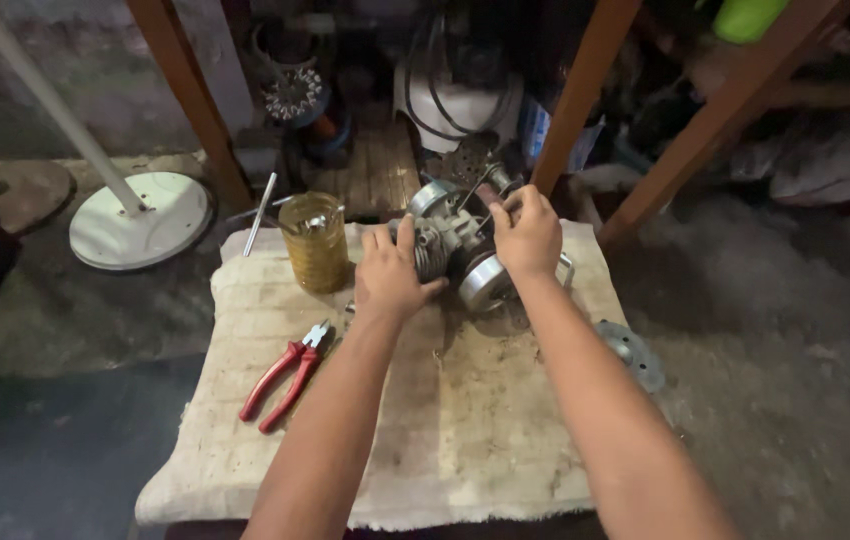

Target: The person reassembles a small single-cylinder engine on a workbench. They fit the cylinder over the piston, seat the cylinder head, position the round flywheel and side cover, and use a wrench and pliers to tighten fasteners while aligning parts by hand.

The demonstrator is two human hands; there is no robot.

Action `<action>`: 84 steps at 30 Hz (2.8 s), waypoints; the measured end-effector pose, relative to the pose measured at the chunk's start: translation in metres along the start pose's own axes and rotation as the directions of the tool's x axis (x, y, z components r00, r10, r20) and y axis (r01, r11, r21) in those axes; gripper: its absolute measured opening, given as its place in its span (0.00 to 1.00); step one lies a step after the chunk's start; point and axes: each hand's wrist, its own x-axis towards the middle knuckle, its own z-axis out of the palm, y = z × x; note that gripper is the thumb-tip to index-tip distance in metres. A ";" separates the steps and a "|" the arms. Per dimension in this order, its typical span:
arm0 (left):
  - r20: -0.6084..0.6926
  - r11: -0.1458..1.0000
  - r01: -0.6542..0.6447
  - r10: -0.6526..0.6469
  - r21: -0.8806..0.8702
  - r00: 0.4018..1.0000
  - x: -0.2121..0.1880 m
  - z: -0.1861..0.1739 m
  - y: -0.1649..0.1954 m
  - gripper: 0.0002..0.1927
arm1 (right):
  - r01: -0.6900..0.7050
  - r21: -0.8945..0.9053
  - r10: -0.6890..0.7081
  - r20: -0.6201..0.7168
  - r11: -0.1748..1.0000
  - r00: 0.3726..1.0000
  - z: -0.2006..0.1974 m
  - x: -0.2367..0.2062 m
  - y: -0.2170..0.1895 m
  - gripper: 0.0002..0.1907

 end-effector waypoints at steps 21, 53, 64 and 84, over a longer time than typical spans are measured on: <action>-0.006 0.999 -0.022 0.022 -0.028 1.000 -0.002 -0.007 -0.001 0.59 | -0.157 -0.122 0.198 0.519 0.980 0.832 -0.108 -0.013 0.088 0.20; 0.136 0.976 -0.085 0.058 0.202 0.989 0.014 -0.009 0.000 0.70 | -0.602 0.795 0.629 0.431 0.074 0.647 -0.042 -0.039 0.142 0.11; 0.170 0.936 -0.081 0.023 0.344 0.985 0.038 -0.009 0.042 0.65 | -0.576 0.801 0.543 0.414 0.163 0.730 -0.043 -0.040 0.137 0.13; 0.128 0.960 -0.155 0.128 0.234 0.984 0.032 -0.017 -0.038 0.65 | -0.673 0.688 0.406 0.551 0.273 0.729 -0.030 -0.049 0.138 0.10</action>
